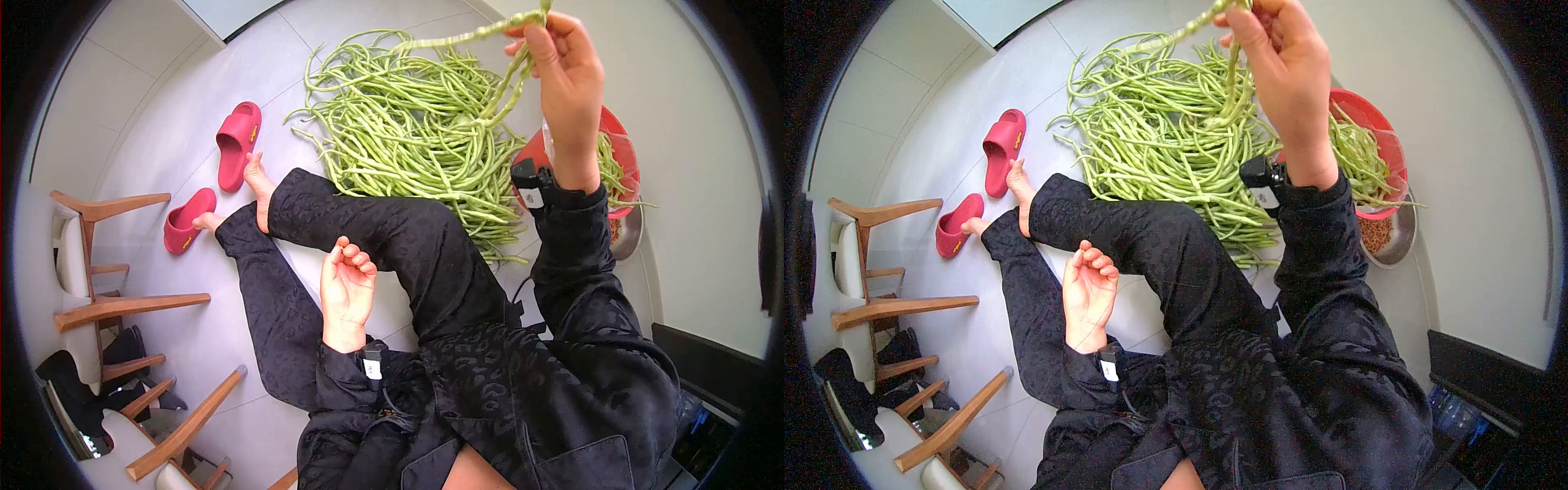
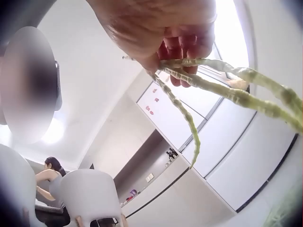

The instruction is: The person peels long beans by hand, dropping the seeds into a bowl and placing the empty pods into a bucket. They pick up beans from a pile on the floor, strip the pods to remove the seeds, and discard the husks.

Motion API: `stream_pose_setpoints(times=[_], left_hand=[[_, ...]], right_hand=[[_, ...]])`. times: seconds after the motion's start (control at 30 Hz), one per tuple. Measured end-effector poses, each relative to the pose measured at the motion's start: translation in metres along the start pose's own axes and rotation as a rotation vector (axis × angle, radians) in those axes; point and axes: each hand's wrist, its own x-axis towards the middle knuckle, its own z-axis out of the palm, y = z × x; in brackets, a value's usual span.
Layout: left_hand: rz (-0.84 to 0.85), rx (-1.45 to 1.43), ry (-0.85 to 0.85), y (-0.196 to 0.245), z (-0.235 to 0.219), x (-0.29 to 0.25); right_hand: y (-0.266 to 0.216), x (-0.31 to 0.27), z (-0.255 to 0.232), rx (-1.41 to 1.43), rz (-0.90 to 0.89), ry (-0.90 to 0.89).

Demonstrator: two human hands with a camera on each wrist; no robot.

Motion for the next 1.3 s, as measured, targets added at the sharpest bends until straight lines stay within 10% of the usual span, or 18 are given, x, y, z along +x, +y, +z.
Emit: stream_pose_setpoints(times=[0.23,0.27,0.3,0.43,0.67,0.83,0.97,1.03,1.17,1.23,1.3], left_hand=[[0.013,0.013,0.003,0.003,-0.003,0.0],[0.014,0.011,0.004,0.004,-0.005,0.0],[0.004,0.0,-0.019,0.005,-0.008,0.001],[-0.012,0.003,0.011,0.001,-0.012,-0.001],[-0.005,0.029,0.01,0.001,-0.007,-0.004],[0.338,0.562,-0.074,0.021,0.044,-0.004],[0.566,0.802,-0.094,0.039,0.07,0.005],[0.505,1.032,-0.056,0.039,0.076,0.003],[0.066,1.377,-0.221,0.034,0.058,0.008],[0.115,1.843,-0.319,0.027,0.012,0.021],[-0.415,1.347,-0.182,0.02,0.006,0.012]], right_hand=[[-0.022,0.032,0.013,0.003,-0.211,0.132],[-0.027,0.025,0.015,-0.421,0.009,-0.005],[-0.007,0.012,0.021,-0.591,-0.298,-0.095],[0.127,-0.095,0.081,-0.608,0.053,-0.607],[0.157,-0.149,0.072,-0.559,0.158,-0.688],[0.088,-0.125,0.06,-0.591,-0.083,-0.523],[0.095,-0.148,0.041,-0.658,0.041,-0.734],[0.061,-0.15,0.042,-0.455,-0.161,-0.577],[-0.006,-0.199,0.049,-0.144,-0.196,-0.889],[-0.025,-0.224,0.052,-0.039,-0.172,-0.962],[-0.029,-0.247,0.054,0.001,-0.115,-1.092]])
